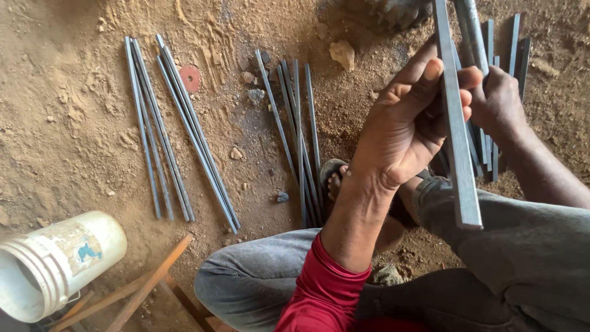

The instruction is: The person sits on the ground and repeatedly sharpens the ends of metal rods using a hammer and a gear-like anvil. They pick up rods from a pile, strike them against the anvil, and place the sharpened rods into a separate pile.

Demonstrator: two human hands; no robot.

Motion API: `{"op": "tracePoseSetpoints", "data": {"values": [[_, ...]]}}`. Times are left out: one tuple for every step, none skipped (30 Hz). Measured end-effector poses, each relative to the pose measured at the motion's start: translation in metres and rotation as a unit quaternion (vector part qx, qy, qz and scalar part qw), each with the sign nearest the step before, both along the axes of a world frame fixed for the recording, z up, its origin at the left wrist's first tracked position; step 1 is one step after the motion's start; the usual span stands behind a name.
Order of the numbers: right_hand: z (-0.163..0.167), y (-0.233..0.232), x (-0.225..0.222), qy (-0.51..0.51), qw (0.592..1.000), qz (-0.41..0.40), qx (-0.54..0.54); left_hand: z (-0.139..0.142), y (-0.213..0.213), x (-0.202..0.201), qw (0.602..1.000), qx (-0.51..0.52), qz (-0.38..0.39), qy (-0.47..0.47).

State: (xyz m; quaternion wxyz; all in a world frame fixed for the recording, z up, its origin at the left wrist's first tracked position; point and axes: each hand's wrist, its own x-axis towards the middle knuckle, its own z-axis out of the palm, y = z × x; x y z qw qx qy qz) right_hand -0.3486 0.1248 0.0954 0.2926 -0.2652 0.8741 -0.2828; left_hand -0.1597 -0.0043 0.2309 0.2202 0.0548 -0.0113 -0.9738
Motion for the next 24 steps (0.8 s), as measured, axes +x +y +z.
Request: {"op": "tracePoseSetpoints", "data": {"values": [[0.0,0.001,0.0,-0.003,1.0,0.003,-0.003,0.003,0.0,0.0,1.0,-0.001,0.0,0.01],[0.001,0.001,0.0,-0.006,1.0,0.006,-0.006,0.005,-0.001,0.0,1.0,0.001,-0.001,0.018],[0.001,0.002,-0.001,-0.009,1.0,0.007,-0.008,0.008,-0.002,0.0,1.0,0.002,-0.002,0.025],[0.001,0.002,-0.001,-0.012,1.0,0.01,-0.01,0.01,-0.002,0.0,1.0,0.008,-0.002,0.031],[0.001,0.003,-0.001,-0.015,1.0,0.012,-0.013,0.011,-0.003,0.0,0.999,0.008,-0.004,0.033],[0.001,0.003,-0.001,-0.014,1.0,0.014,-0.009,0.013,-0.003,0.0,0.999,0.009,-0.005,0.034],[0.001,0.003,-0.002,-0.013,1.0,0.016,-0.007,0.014,-0.004,0.0,0.999,0.006,-0.007,0.032],[0.001,0.004,-0.002,-0.012,1.0,0.019,-0.003,0.015,-0.004,0.0,1.0,0.003,-0.009,0.03],[0.001,0.004,-0.002,-0.011,1.0,0.021,-0.003,0.016,-0.004,0.0,1.0,0.0,-0.011,0.027],[0.001,0.004,-0.002,-0.01,1.0,0.023,-0.004,0.016,-0.005,0.0,1.0,-0.005,-0.013,0.024],[0.001,0.004,-0.002,-0.009,1.0,0.026,-0.005,0.017,-0.005,0.0,1.0,-0.007,-0.014,0.023],[0.0,0.004,-0.002,-0.011,1.0,0.025,0.0,0.017,-0.005,0.001,1.0,-0.009,-0.015,0.021],[0.0,0.004,-0.002,-0.012,1.0,0.025,0.004,0.018,-0.006,0.001,1.0,-0.009,-0.016,0.022],[0.0,0.004,-0.002,-0.014,1.0,0.024,0.008,0.018,-0.006,0.002,1.0,-0.01,-0.015,0.019],[-0.001,0.004,-0.003,-0.011,1.0,0.029,0.001,0.019,-0.007,0.003,1.0,-0.011,-0.014,0.017],[-0.001,0.004,-0.003,-0.007,0.999,0.034,-0.005,0.019,-0.007,0.003,1.0,-0.012,-0.011,0.012],[-0.002,0.004,-0.003,-0.002,0.999,0.039,-0.012,0.019,-0.007,0.004,1.0,-0.013,-0.011,0.009],[-0.003,0.004,-0.003,-0.002,0.999,0.033,0.003,0.02,-0.007,0.005,1.0,-0.014,-0.011,0.007],[-0.003,0.004,-0.003,-0.001,0.999,0.028,0.018,0.02,-0.007,0.006,1.0,-0.015,-0.013,0.006],[-0.004,0.004,-0.003,0.0,0.999,0.022,0.033,0.02,-0.006,0.005,1.0,-0.014,-0.012,0.002],[-0.004,0.004,-0.002,-0.003,1.0,0.016,0.025,0.02,-0.006,0.006,1.0,-0.014,-0.011,-0.002],[-0.005,0.004,-0.002,-0.006,1.0,0.012,0.019,0.019,-0.005,0.005,1.0,-0.012,-0.006,-0.012],[-0.006,0.004,-0.002,-0.009,1.0,0.009,0.012,0.019,-0.005,0.004,1.0,-0.013,-0.003,-0.018],[-0.006,0.004,-0.002,0.0,1.0,0.007,0.016,0.019,-0.004,0.003,1.0,-0.014,0.001,-0.025]]}}
